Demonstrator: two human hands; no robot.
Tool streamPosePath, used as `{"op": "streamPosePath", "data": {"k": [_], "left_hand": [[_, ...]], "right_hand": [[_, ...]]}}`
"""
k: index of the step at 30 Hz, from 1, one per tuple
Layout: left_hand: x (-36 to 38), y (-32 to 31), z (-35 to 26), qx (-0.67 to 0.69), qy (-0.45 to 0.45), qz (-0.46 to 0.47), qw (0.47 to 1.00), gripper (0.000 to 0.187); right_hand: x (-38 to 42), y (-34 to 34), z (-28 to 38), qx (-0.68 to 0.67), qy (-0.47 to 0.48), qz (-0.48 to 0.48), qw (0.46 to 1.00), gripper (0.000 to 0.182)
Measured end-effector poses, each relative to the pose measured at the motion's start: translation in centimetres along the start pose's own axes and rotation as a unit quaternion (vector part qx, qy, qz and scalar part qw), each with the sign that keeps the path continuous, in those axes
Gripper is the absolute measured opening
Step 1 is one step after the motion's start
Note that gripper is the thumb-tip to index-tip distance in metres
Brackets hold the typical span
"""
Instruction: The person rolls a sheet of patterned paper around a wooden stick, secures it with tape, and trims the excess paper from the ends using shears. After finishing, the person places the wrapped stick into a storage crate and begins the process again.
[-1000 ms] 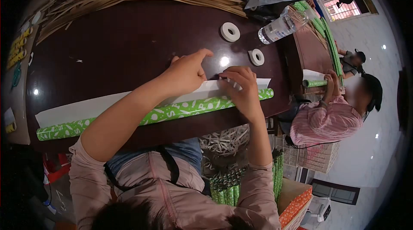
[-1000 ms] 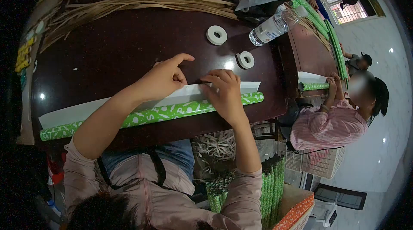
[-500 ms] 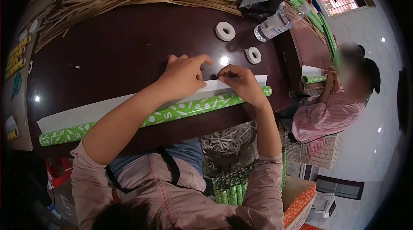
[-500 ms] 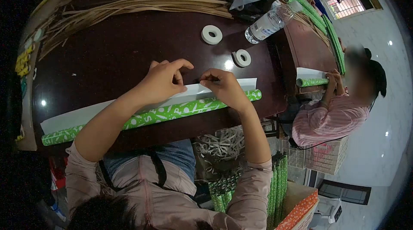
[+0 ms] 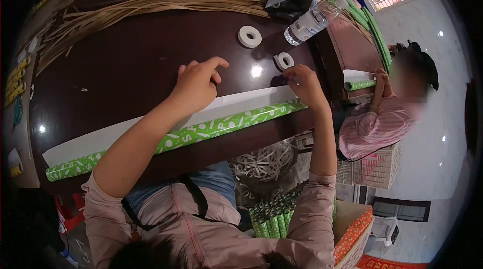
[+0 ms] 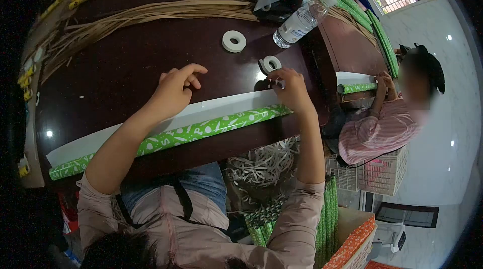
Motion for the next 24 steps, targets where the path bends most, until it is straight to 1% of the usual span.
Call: {"op": "streamPosePath", "data": {"k": [1, 2, 3, 4, 5, 6, 7, 8, 9, 10, 11, 12, 14, 15, 16, 17, 18, 20, 21, 22, 24], "left_hand": [[0.0, 0.1, 0.0, -0.009, -0.018, -0.043, 0.999, 0.045], [0.0, 0.3, 0.1, -0.017, -0.035, -0.086, 0.996, 0.045], [-0.2, 0.0, 0.3, -0.019, -0.036, -0.085, 0.996, 0.045], [-0.4, -0.1, 0.5, 0.006, -0.042, -0.11, 0.993, 0.043], [-0.5, -0.2, 0.6, 0.031, -0.049, -0.134, 0.989, 0.041], [-0.6, -0.3, 0.7, 0.028, -0.048, -0.129, 0.99, 0.041], [-0.6, -0.1, 0.8, 0.055, -0.061, -0.153, 0.985, 0.039], [-0.6, 0.1, 0.8, 0.083, -0.073, -0.178, 0.978, 0.036], [-0.6, 0.1, 0.6, 0.079, -0.074, -0.177, 0.978, 0.036], [-0.6, 0.3, 0.3, 0.101, -0.074, -0.198, 0.972, 0.034], [-0.5, 0.5, 0.1, 0.122, -0.074, -0.22, 0.965, 0.032], [-0.4, 0.7, -0.3, 0.116, -0.074, -0.22, 0.966, 0.032], [-0.1, 1.0, -1.3, 0.101, -0.114, -0.203, 0.967, 0.027], [0.6, 1.4, -2.8, 0.06, -0.137, -0.191, 0.97, 0.026], [1.7, 1.6, -4.6, -0.025, -0.188, -0.134, 0.973, 0.029], [2.9, 1.2, -5.9, -0.107, -0.235, -0.074, 0.963, 0.033], [4.7, 0.1, -6.3, -0.18, -0.254, -0.006, 0.95, 0.046], [8.5, -1.0, -7.3, -0.283, -0.278, 0.012, 0.918, 0.054], [9.8, -0.9, -7.3, -0.315, -0.245, 0.041, 0.916, 0.058], [11.1, -0.9, -6.7, -0.319, -0.241, 0.043, 0.916, 0.058], [12.9, -1.0, -4.7, -0.419, -0.181, 0.019, 0.89, 0.054]], "right_hand": [[0.5, 0.6, 1.0, -0.057, -0.018, -0.02, 0.998, 0.021], [1.2, 0.3, 2.5, -0.14, -0.001, -0.002, 0.99, 0.023], [2.0, -0.1, 4.7, -0.223, 0.015, 0.016, 0.975, 0.025], [3.0, -0.5, 7.2, -0.158, 0.074, 0.007, 0.985, 0.029], [3.7, -0.8, 9.6, -0.136, 0.131, 0.034, 0.981, 0.031], [4.5, -1.0, 11.7, -0.114, 0.187, 0.061, 0.974, 0.036], [5.1, -1.4, 12.9, -0.098, 0.193, 0.11, 0.97, 0.043], [5.4, -2.1, 13.3, -0.1, 0.193, 0.108, 0.97, 0.043], [5.8, -3.0, 13.7, -0.071, 0.229, 0.096, 0.966, 0.044], [6.2, -3.6, 14.1, -0.043, 0.264, 0.085, 0.96, 0.045], [6.3, -4.0, 14.4, -0.029, 0.278, 0.077, 0.957, 0.038], [6.4, -4.2, 14.3, -0.033, 0.281, 0.072, 0.956, 0.038], [6.9, -4.5, 14.5, -0.019, 0.307, 0.023, 0.951, 0.035], [7.0, -4.6, 14.7, -0.024, 0.311, 0.018, 0.95, 0.035], [7.3, -4.8, 14.9, -0.014, 0.324, 0.018, 0.946, 0.037], [7.5, -5.2, 15.2, -0.004, 0.335, 0.021, 0.942, 0.038], [7.8, -5.7, 15.2, -0.011, 0.365, -0.007, 0.931, 0.037], [7.8, -5.7, 16.0, 0.003, 0.367, -0.005, 0.93, 0.038], [7.8, -5.7, 16.5, 0.02, 0.368, -0.005, 0.93, 0.038], [7.6, -5.7, 16.8, 0.011, 0.366, -0.015, 0.93, 0.041], [7.7, -5.9, 17.4, 0.008, 0.366, -0.035, 0.93, 0.038]]}}
Point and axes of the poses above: each hand's wrist, its own x-axis away from the middle knuckle, its own y-axis out of the back of the hand, z = x × y, the point moved 5 cm from there along -x, towards the middle knuckle, and after that the axes turned 15 degrees about -y, right-handed, at the moved point
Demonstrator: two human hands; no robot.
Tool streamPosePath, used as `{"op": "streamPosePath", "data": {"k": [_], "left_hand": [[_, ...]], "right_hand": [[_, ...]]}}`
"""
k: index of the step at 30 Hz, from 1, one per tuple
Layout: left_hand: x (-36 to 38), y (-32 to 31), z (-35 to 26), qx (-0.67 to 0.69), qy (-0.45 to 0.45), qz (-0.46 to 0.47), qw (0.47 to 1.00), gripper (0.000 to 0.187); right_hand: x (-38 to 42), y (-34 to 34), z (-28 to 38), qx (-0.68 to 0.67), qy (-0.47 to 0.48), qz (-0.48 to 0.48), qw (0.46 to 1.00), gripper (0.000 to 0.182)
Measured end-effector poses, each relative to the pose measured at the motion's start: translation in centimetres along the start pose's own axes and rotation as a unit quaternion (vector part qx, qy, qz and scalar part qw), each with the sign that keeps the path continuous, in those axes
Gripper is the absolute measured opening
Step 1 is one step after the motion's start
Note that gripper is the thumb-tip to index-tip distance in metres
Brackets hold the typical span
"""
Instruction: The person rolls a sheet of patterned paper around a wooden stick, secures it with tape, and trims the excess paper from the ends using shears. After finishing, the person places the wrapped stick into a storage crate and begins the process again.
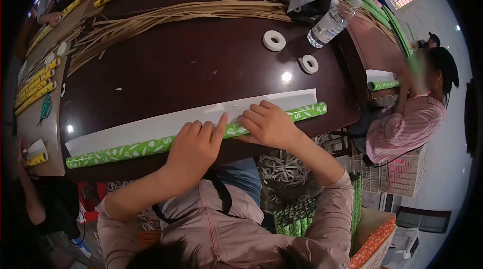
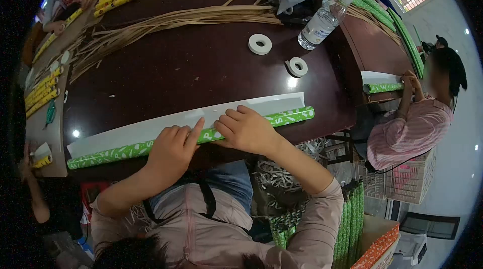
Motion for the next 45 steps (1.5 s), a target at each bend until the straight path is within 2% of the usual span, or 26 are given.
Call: {"op": "streamPosePath", "data": {"k": [1, 3, 5, 7, 9, 10, 11, 13, 14, 18, 20, 21, 23, 24, 26, 28, 30, 31, 33, 36, 41, 45], "left_hand": [[0.5, -0.7, 0.0, -0.002, 0.003, 0.003, 1.0, 0.054], [1.5, -0.8, 0.1, -0.026, 0.021, -0.072, 0.997, 0.049], [2.2, -0.9, 0.2, -0.014, 0.018, -0.08, 0.997, 0.047], [2.5, -0.7, 0.2, -0.001, 0.015, -0.091, 0.996, 0.046], [2.7, -0.4, 0.2, 0.021, 0.015, -0.107, 0.994, 0.044], [2.7, -0.4, 0.2, 0.021, 0.018, -0.107, 0.994, 0.044], [2.7, -0.4, 0.2, 0.027, 0.023, -0.111, 0.993, 0.044], [2.6, -0.5, 0.2, 0.032, 0.026, -0.113, 0.993, 0.044], [2.6, -0.5, 0.2, 0.032, 0.03, -0.12, 0.992, 0.044], [2.7, -0.6, 0.2, 0.032, 0.038, -0.12, 0.992, 0.045], [2.9, -0.9, 0.3, 0.025, 0.03, -0.121, 0.992, 0.045], [2.8, -0.8, 0.4, 0.018, 0.024, -0.124, 0.992, 0.046], [2.8, -0.3, 0.2, 0.038, 0.027, -0.115, 0.992, 0.047], [2.7, -0.2, 0.1, 0.058, 0.029, -0.106, 0.992, 0.048], [3.0, -0.3, -0.1, 0.059, 0.028, -0.113, 0.991, 0.048], [3.1, -0.4, -0.5, 0.06, 0.023, -0.117, 0.991, 0.049], [3.0, -0.4, -0.3, 0.091, 0.078, -0.126, 0.985, 0.046], [2.8, -0.5, -0.4, 0.092, 0.078, -0.125, 0.985, 0.046], [2.4, 0.2, -0.2, 0.071, 0.12, -0.194, 0.971, 0.042], [-0.2, 1.2, 0.4, 0.045, 0.136, -0.206, 0.968, 0.037], [-2.1, 0.0, 1.3, 0.073, 0.142, -0.172, 0.972, 0.031], [-1.9, -0.2, 1.7, 0.116, 0.165, -0.168, 0.965, 0.025]], "right_hand": [[-0.1, 0.0, 0.3, 0.01, -0.005, -0.016, 1.0, 0.036], [-0.4, 0.0, 1.0, 0.002, -0.019, -0.005, 1.0, 0.039], [-0.9, 0.7, 1.6, -0.006, -0.033, 0.009, 0.999, 0.042], [-1.8, 1.5, 1.3, -0.092, -0.07, 0.098, 0.988, 0.046], [-2.6, 2.6, -0.3, -0.168, -0.107, 0.063, 0.978, 0.049], [-3.0, 2.8, -1.5, -0.135, -0.151, 0.043, 0.978, 0.04], [-3.4, 2.4, -2.4, -0.135, -0.149, 0.044, 0.979, 0.04], [-3.9, 0.6, -4.1, -0.158, -0.211, 0.132, 0.956, 0.027], [-3.9, 0.5, -3.9, -0.137, -0.177, 0.13, 0.966, 0.014], [-5.2, -0.5, -4.1, -0.224, -0.153, 0.201, 0.941, 0.013], [-5.4, -1.2, -4.7, -0.302, -0.261, 0.325, 0.858, 0.009], [-5.3, -1.4, -4.8, -0.302, -0.26, 0.323, 0.858, 0.009], [-5.1, -1.9, -5.0, -0.451, -0.268, 0.271, 0.807, 0.009], [-4.8, -2.2, -5.0, -0.452, -0.266, 0.273, 0.806, 0.009], [-4.3, -2.7, -5.2, -0.508, -0.285, 0.271, 0.766, 0.007], [-4.1, -2.8, -5.0, -0.518, -0.285, 0.269, 0.761, 0.006], [-3.9, -2.8, -4.8, -0.527, -0.286, 0.265, 0.755, 0.005], [-3.8, -2.7, -4.8, -0.528, -0.283, 0.26, 0.757, 0.005], [-3.6, -2.8, -4.9, -0.53, -0.279, 0.257, 0.758, 0.005], [-3.3, -3.0, -4.8, -0.539, -0.278, 0.263, 0.75, 0.004], [-3.3, -2.5, -4.8, -0.533, -0.267, 0.255, 0.761, 0.006], [-3.5, -2.2, -4.6, -0.539, -0.274, 0.27, 0.75, 0.009]]}}
Point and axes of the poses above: each hand's wrist, its own x-axis away from the middle knuckle, its own y-axis out of the back of the hand, z = x × y, the point moved 5 cm from there along -x, towards the middle knuckle, and after that the axes turned 15 degrees about -y, right-handed, at the moved point
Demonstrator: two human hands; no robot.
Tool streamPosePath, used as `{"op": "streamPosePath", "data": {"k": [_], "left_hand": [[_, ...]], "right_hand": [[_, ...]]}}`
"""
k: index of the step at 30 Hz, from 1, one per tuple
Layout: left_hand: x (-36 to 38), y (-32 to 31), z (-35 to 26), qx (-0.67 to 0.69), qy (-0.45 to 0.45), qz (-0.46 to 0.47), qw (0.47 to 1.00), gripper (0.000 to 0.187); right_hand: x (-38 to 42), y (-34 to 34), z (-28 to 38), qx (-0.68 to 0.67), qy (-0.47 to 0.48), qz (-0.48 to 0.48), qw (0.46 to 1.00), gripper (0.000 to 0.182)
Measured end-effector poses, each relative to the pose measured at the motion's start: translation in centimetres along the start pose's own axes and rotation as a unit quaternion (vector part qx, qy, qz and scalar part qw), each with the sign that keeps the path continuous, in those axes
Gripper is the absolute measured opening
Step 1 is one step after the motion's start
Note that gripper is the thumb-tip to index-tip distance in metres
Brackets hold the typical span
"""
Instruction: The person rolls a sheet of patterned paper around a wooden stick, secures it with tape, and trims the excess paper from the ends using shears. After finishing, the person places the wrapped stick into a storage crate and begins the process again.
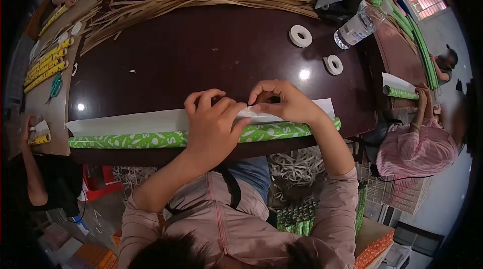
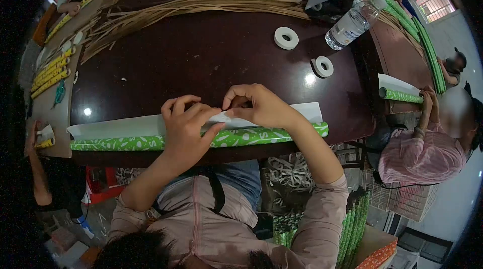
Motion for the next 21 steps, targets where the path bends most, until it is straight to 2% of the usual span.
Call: {"op": "streamPosePath", "data": {"k": [3, 5, 8, 14, 18, 20, 21], "left_hand": [[0.1, 0.0, 0.1, 0.007, 0.016, -0.017, 1.0, 0.023], [0.1, -0.1, 0.2, 0.007, 0.02, -0.017, 1.0, 0.023], [0.3, 0.0, 0.1, 0.005, 0.024, -0.017, 1.0, 0.022], [0.3, 0.1, 0.1, 0.0, 0.023, -0.025, 0.999, 0.022], [0.3, 0.5, -0.1, 0.011, 0.02, -0.031, 0.999, 0.023], [0.5, 0.3, -0.1, 0.003, 0.017, -0.04, 0.999, 0.023], [0.6, 0.3, -0.1, -0.005, 0.014, -0.048, 0.999, 0.022]], "right_hand": [[0.2, 0.3, 0.3, 0.046, 0.026, -0.025, 0.998, 0.012], [0.6, 0.4, 1.0, 0.174, 0.107, -0.103, 0.974, 0.013], [0.9, 0.5, 1.8, 0.242, 0.141, -0.114, 0.953, 0.016], [1.3, 0.0, 3.3, 0.327, 0.122, -0.118, 0.93, 0.018], [1.1, -0.2, 3.9, 0.338, 0.134, -0.108, 0.925, 0.016], [0.6, 0.2, 3.2, 0.183, 0.036, -0.047, 0.981, 0.011], [0.5, 0.2, 3.0, 0.184, 0.035, -0.046, 0.981, 0.011]]}}
Point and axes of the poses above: each hand's wrist, its own x-axis away from the middle knuckle, its own y-axis out of the back of the hand, z = x × y, the point moved 5 cm from there along -x, towards the middle knuckle, and after that the axes turned 15 degrees about -y, right-handed, at the moved point
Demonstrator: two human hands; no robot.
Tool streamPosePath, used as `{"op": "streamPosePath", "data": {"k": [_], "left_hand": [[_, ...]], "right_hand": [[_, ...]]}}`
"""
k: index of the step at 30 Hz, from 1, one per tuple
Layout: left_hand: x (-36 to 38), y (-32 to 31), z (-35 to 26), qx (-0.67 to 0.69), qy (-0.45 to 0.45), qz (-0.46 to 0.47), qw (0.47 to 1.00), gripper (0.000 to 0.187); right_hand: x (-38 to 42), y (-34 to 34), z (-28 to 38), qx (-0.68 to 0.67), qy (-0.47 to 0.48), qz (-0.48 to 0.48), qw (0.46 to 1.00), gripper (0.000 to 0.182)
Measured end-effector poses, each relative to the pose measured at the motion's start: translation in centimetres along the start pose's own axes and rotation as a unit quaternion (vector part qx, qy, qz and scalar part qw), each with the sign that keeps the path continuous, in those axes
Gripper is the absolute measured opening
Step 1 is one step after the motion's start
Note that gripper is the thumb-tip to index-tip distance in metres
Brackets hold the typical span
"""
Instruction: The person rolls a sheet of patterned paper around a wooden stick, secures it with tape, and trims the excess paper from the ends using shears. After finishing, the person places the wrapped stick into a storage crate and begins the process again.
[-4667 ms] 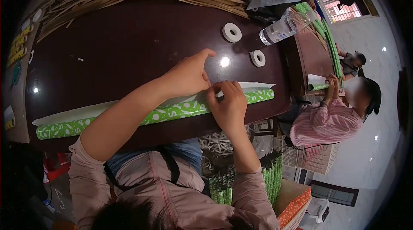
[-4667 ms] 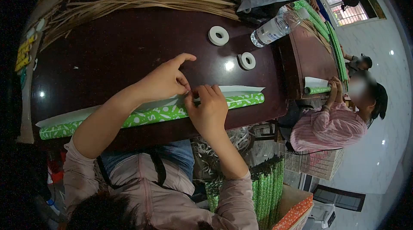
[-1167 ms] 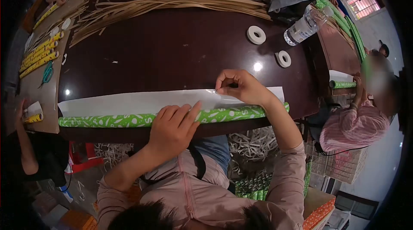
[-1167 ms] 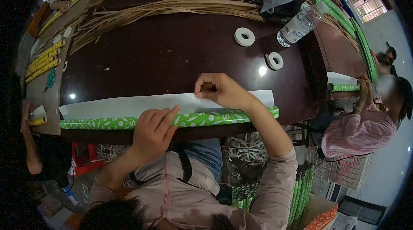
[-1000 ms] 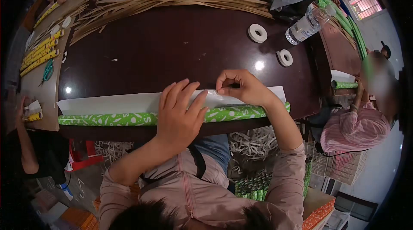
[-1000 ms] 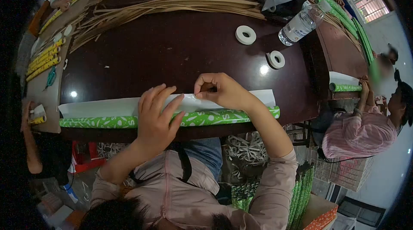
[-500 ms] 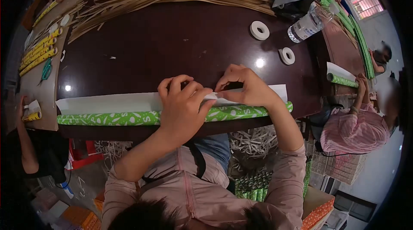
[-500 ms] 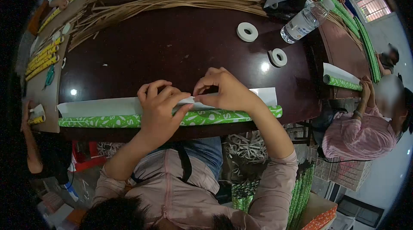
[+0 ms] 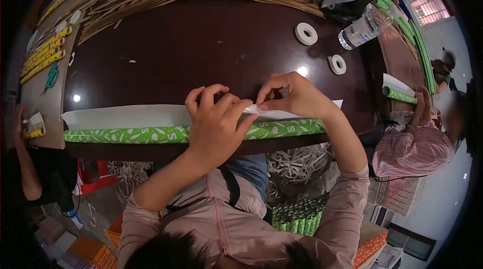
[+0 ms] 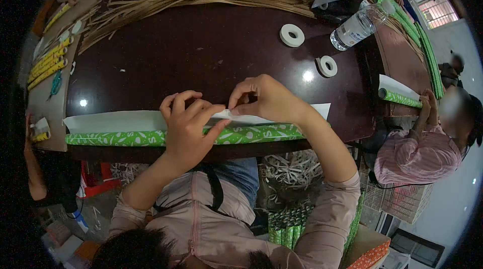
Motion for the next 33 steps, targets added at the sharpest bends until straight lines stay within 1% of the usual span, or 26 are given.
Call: {"op": "streamPosePath", "data": {"k": [2, 3, 5, 6, 8, 10, 12, 14, 15, 16, 17, 18, 20, 27, 29, 33], "left_hand": [[0.1, 0.0, 0.0, -0.006, 0.0, -0.005, 1.0, 0.022], [0.1, 0.0, -0.1, -0.011, -0.001, -0.008, 1.0, 0.021], [0.1, 0.1, -0.2, -0.014, 0.0, -0.012, 1.0, 0.021], [0.1, 0.2, -0.2, -0.016, 0.0, -0.016, 1.0, 0.02], [0.2, 0.1, -0.2, -0.015, 0.0, -0.022, 1.0, 0.019], [0.2, 0.2, -0.1, -0.015, 0.0, -0.03, 0.999, 0.019], [0.3, 0.1, -0.1, -0.009, 0.005, -0.015, 1.0, 0.017], [0.3, 0.2, 0.0, -0.008, 0.006, -0.019, 1.0, 0.017], [0.3, 0.2, -0.1, -0.005, 0.007, -0.021, 1.0, 0.017], [0.4, 0.2, -0.1, -0.004, 0.009, -0.022, 1.0, 0.017], [0.4, 0.2, -0.1, -0.005, 0.007, -0.02, 1.0, 0.017], [0.3, 0.2, -0.1, -0.007, 0.004, -0.018, 1.0, 0.017], [0.3, 0.2, 0.0, -0.006, 0.007, -0.015, 1.0, 0.017], [0.3, 0.3, 0.0, -0.002, 0.005, -0.014, 1.0, 0.018], [0.3, 0.3, 0.1, 0.0, 0.006, -0.014, 1.0, 0.018], [0.3, 0.2, 0.1, 0.006, 0.006, -0.011, 1.0, 0.018]], "right_hand": [[-0.5, -0.3, -1.5, -0.159, -0.08, 0.05, 0.983, 0.009], [-0.6, -0.2, -1.7, -0.158, -0.08, 0.051, 0.983, 0.009], [-0.8, -0.5, -2.3, -0.167, -0.14, 0.1, 0.971, 0.013], [-1.0, -0.3, -2.2, -0.167, -0.14, 0.101, 0.971, 0.013], [-1.3, -0.1, -2.3, -0.164, -0.185, 0.132, 0.96, 0.017], [-1.5, -0.2, -2.4, -0.14, -0.193, 0.134, 0.962, 0.018], [-1.5, -0.3, -2.2, -0.116, -0.2, 0.137, 0.963, 0.018], [-1.0, -0.1, -1.3, -0.029, -0.138, 0.096, 0.985, 0.015], [-0.7, -0.2, -1.1, -0.027, -0.139, 0.099, 0.985, 0.015], [-0.3, 0.2, 0.0, 0.028, -0.059, 0.046, 0.997, 0.013], [0.2, 0.5, 1.1, 0.082, 0.021, -0.007, 0.996, 0.011], [0.4, 0.3, 1.3, 0.083, 0.02, -0.005, 0.996, 0.011], [0.9, 0.2, 1.9, 0.186, 0.05, -0.062, 0.979, 0.007], [0.7, 0.1, 2.6, 0.215, 0.064, -0.059, 0.973, 0.007], [0.7, 0.0, 2.4, 0.222, 0.044, -0.056, 0.972, 0.007], [0.7, 0.0, 2.4, 0.21, 0.051, -0.054, 0.975, 0.008]]}}
Point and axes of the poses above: each hand's wrist, its own x-axis away from the middle knuckle, its own y-axis out of the back of the hand, z = x × y, the point moved 5 cm from there along -x, towards the middle knuckle, and after that the axes turned 15 degrees about -y, right-handed, at the moved point
